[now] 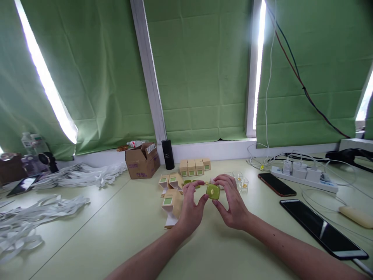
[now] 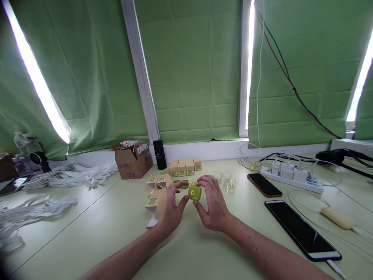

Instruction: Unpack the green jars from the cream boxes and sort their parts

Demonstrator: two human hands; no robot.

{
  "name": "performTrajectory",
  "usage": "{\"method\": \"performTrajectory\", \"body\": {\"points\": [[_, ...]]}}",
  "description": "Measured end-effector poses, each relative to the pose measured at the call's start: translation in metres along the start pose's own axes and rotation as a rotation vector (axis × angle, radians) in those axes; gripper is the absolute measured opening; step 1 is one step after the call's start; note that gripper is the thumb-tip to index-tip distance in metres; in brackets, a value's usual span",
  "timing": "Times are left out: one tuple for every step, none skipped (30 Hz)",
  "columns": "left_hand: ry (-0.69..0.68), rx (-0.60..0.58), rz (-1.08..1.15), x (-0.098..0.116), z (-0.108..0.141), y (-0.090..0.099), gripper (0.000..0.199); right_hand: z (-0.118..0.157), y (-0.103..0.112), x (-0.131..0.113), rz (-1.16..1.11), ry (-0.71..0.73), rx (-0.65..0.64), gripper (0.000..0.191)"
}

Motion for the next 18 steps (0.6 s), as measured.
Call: {"method": "performTrajectory", "body": {"points": [[-0.009, -0.004, -0.008, 0.0006, 0.0004, -0.0001, 0.028, 0.0, 0.0001, 0.0002, -0.003, -0.002, 0.002, 0.04], [-0.022, -0.012, -0.011, 0.0017, 0.0007, -0.0006, 0.028, -0.0001, 0.0, 0.0002, -0.007, -0.001, 0.0, 0.039], [-0.04, -0.023, -0.009, 0.0032, 0.001, -0.0013, 0.028, -0.0003, -0.0002, -0.0001, -0.01, 0.003, -0.001, 0.038], [-0.058, -0.039, -0.003, 0.0049, 0.0012, -0.0026, 0.028, -0.0004, -0.0005, -0.0004, -0.013, 0.007, -0.001, 0.037], [-0.077, -0.056, 0.003, 0.0066, 0.0014, -0.004, 0.026, -0.0004, -0.0009, -0.0006, -0.015, 0.012, -0.002, 0.037], [-0.091, -0.071, 0.009, 0.0079, 0.0015, -0.0054, 0.025, -0.0004, -0.0014, -0.0007, -0.016, 0.017, -0.003, 0.036], [-0.101, -0.085, 0.015, 0.0085, 0.0017, -0.0067, 0.023, -0.0004, -0.0019, -0.0006, -0.015, 0.02, -0.003, 0.036], [-0.104, -0.095, 0.021, 0.0085, 0.0019, -0.0078, 0.022, -0.0002, -0.0025, -0.0003, -0.012, 0.022, -0.003, 0.036], [-0.102, -0.098, 0.027, 0.0078, 0.0022, -0.0084, 0.02, 0.0, -0.0031, 0.0002, -0.008, 0.023, -0.004, 0.036], [-0.096, -0.1, 0.033, 0.0068, 0.0025, -0.0087, 0.018, 0.0002, -0.0035, 0.0006, -0.004, 0.024, -0.005, 0.036], [-0.088, -0.099, 0.039, 0.0057, 0.003, -0.0089, 0.016, 0.0004, -0.004, 0.0011, 0.0, 0.025, -0.006, 0.036], [-0.079, -0.098, 0.043, 0.0047, 0.0036, -0.0091, 0.014, 0.0005, -0.0042, 0.0015, 0.003, 0.026, -0.007, 0.036], [-0.073, -0.095, 0.046, 0.0042, 0.0041, -0.0089, 0.013, 0.0007, -0.0042, 0.0017, 0.007, 0.028, -0.007, 0.036], [-0.067, -0.093, 0.048, 0.0041, 0.0046, -0.0088, 0.011, 0.0008, -0.0041, 0.0016, 0.011, 0.031, -0.006, 0.036], [-0.065, -0.092, 0.049, 0.0047, 0.0049, -0.0087, 0.01, 0.0009, -0.0039, 0.0014, 0.016, 0.036, -0.004, 0.036], [-0.064, -0.09, 0.05, 0.0056, 0.005, -0.0084, 0.01, 0.001, -0.0039, 0.001, 0.02, 0.041, -0.005, 0.035], [-0.063, -0.086, 0.051, 0.0068, 0.0049, -0.0079, 0.01, 0.0011, -0.0038, 0.0009, 0.025, 0.042, -0.005, 0.034], [-0.064, -0.082, 0.051, 0.0079, 0.0046, -0.0073, 0.01, 0.0011, -0.0039, 0.0009, 0.028, 0.043, -0.005, 0.034]]}}
Point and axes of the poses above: each hand's wrist, its own z-axis away from the middle knuckle, its own y-axis out of the back of the hand, x = y × z, the point moved 9 cm from there along -z, towards the middle knuckle, and after that the axes turned 11 degrees about z, right-handed, at the moved point
